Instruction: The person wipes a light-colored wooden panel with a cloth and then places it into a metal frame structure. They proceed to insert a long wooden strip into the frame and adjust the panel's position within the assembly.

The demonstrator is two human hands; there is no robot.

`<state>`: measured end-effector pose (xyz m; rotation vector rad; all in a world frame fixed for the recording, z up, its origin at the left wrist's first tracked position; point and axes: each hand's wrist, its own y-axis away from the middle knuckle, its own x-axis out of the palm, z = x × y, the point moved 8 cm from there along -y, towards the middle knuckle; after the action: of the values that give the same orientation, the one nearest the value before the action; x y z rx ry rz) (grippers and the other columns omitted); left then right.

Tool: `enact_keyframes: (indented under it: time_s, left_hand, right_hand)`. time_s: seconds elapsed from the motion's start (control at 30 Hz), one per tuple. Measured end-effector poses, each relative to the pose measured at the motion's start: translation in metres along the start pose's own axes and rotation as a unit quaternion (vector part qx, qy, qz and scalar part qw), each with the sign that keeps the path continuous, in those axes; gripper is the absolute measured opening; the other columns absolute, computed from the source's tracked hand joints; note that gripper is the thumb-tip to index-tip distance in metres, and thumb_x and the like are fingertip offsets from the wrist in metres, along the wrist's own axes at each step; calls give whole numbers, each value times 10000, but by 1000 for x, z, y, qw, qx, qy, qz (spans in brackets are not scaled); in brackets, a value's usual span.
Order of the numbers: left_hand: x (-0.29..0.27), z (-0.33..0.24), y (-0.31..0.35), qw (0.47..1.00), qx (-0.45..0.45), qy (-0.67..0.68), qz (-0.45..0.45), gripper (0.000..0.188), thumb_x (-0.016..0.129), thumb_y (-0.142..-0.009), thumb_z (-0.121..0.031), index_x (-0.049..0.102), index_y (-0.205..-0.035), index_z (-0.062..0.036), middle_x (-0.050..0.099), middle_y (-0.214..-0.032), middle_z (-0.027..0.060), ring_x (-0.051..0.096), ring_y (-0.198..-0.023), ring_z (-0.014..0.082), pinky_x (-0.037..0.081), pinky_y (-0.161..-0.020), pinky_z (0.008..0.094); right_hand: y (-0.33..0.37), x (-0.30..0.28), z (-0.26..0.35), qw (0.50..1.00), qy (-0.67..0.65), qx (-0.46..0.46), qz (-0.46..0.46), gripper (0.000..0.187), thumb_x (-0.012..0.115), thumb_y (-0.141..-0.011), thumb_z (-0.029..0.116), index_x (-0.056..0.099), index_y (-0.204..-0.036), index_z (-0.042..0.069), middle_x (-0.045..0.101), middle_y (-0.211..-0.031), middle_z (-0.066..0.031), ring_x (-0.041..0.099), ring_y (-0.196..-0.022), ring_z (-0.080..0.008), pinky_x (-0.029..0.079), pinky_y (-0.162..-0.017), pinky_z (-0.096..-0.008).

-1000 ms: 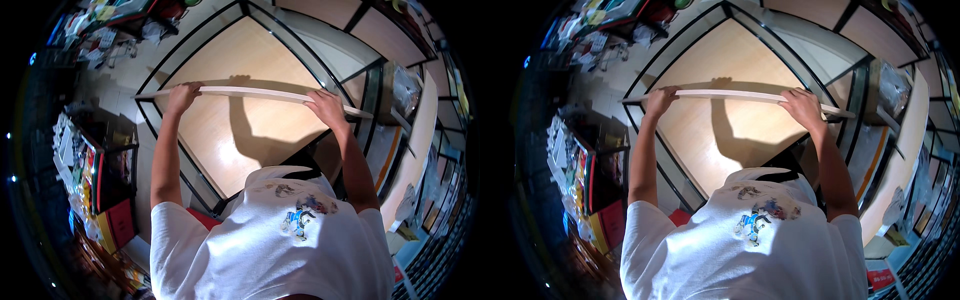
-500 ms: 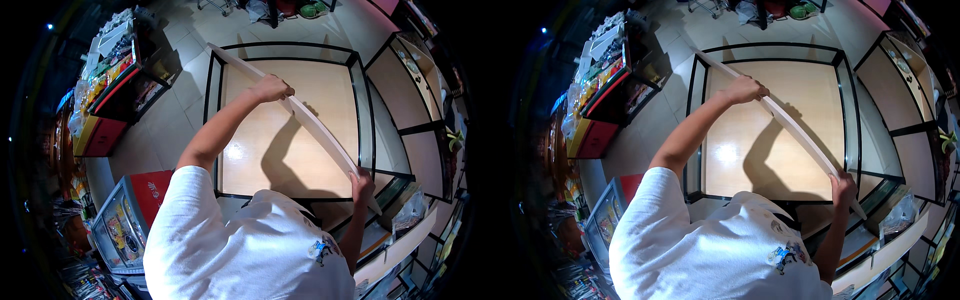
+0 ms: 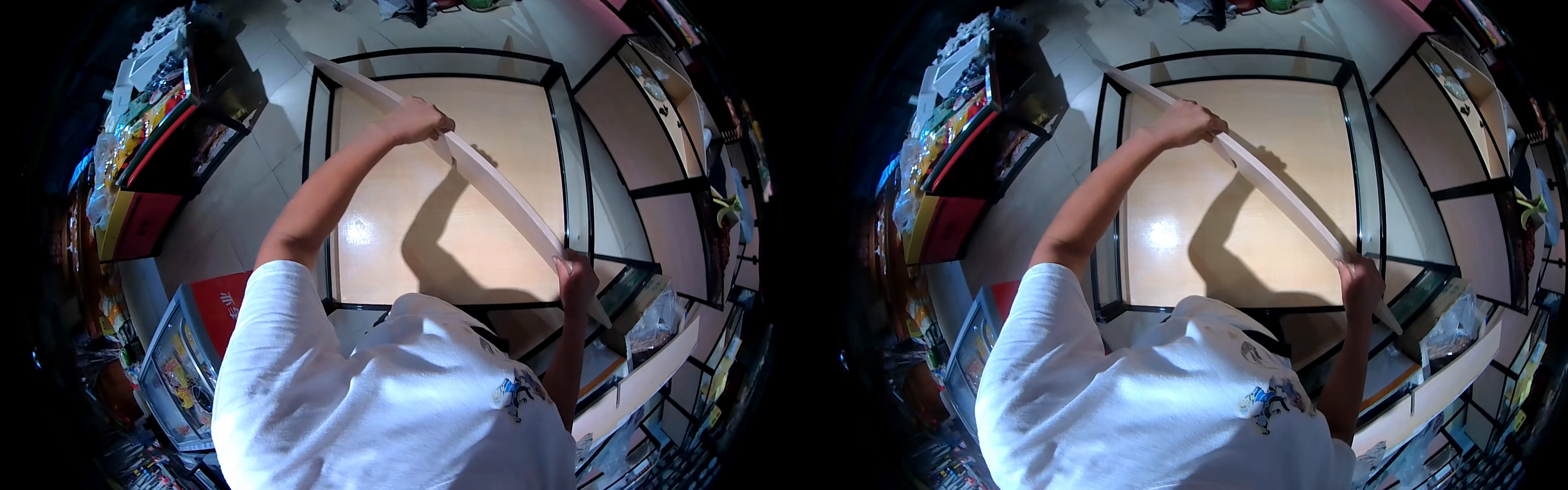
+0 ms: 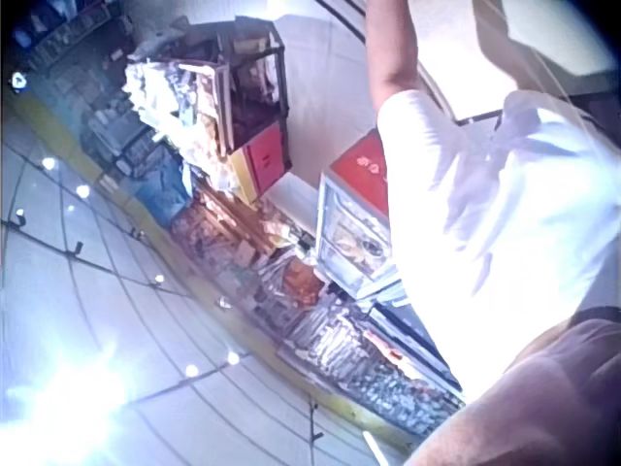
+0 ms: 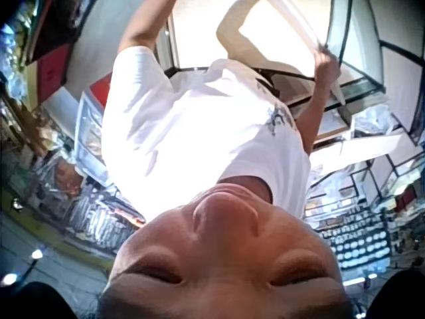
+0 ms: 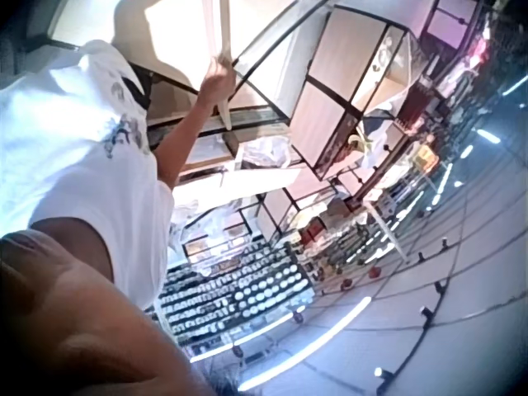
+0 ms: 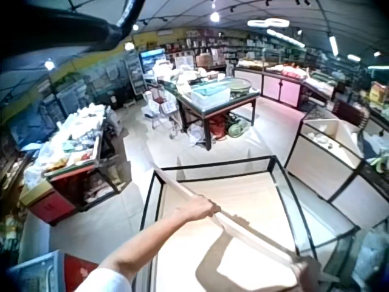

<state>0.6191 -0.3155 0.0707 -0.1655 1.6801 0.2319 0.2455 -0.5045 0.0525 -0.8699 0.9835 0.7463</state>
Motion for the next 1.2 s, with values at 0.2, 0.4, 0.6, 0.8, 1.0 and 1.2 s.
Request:
enact_keyframes:
  time_s: [0.2, 0.4, 0.6, 0.8, 1.0, 1.2]
  left_hand:
    - [9, 1, -8, 999, -21, -4, 34, 279, 694, -833, -225, 704, -1112, -216, 736, -975, 39, 699, -904, 276, 541, -759, 427]
    - [15, 6, -8, 998, -33, -4, 52, 286, 698, -839, -233, 702, -1124, -215, 737, -984, 29, 696, -925, 269, 538, -781, 419]
    - [6, 4, -3, 998, -35, 12, 51, 287, 686, -846, -191, 694, -1131, -219, 739, -947, 31, 699, -913, 273, 537, -762, 411]
    - [0, 3, 3, 1000, -13, 2, 15, 267, 681, -838, -172, 705, -1103, -203, 737, -946, 37, 701, -895, 268, 535, -740, 404]
    - [0, -3, 3, 999, 17, 20, -22, 228, 642, -839, -178, 719, -1052, -157, 726, -917, 101, 688, -856, 345, 530, -726, 447]
    - [-5, 6, -3, 997, -54, -19, 44, 321, 721, -813, -197, 692, -1133, -186, 718, -950, 89, 689, -888, 311, 530, -749, 410]
  right_hand:
    - [-6, 8, -3, 999, 29, -21, 13, 273, 788, -798, 248, 697, -993, 80, 670, -825, -128, 673, -749, -316, 542, -665, -408]
    - [-9, 7, -4, 997, -51, -5, 64, 355, 784, -801, 229, 659, -1112, 111, 688, -922, -153, 676, -863, -341, 552, -727, -409]
    - [4, 18, -28, 992, -34, 49, 111, 334, 788, -795, 243, 716, -1085, 94, 706, -868, -192, 695, -804, -371, 556, -713, -440]
    - [7, 13, -23, 993, -1, 37, 116, 331, 757, -820, 269, 707, -1085, 76, 708, -892, -190, 688, -810, -373, 551, -718, -439]
    - [6, 1, -17, 992, -55, 60, 97, 253, 724, -844, 296, 672, -1024, 126, 675, -798, -154, 663, -797, -388, 522, -701, -473]
    - [1, 2, -14, 984, -21, 93, 149, 240, 675, -859, 305, 681, -1056, 168, 710, -805, -104, 703, -825, -313, 534, -774, -460]
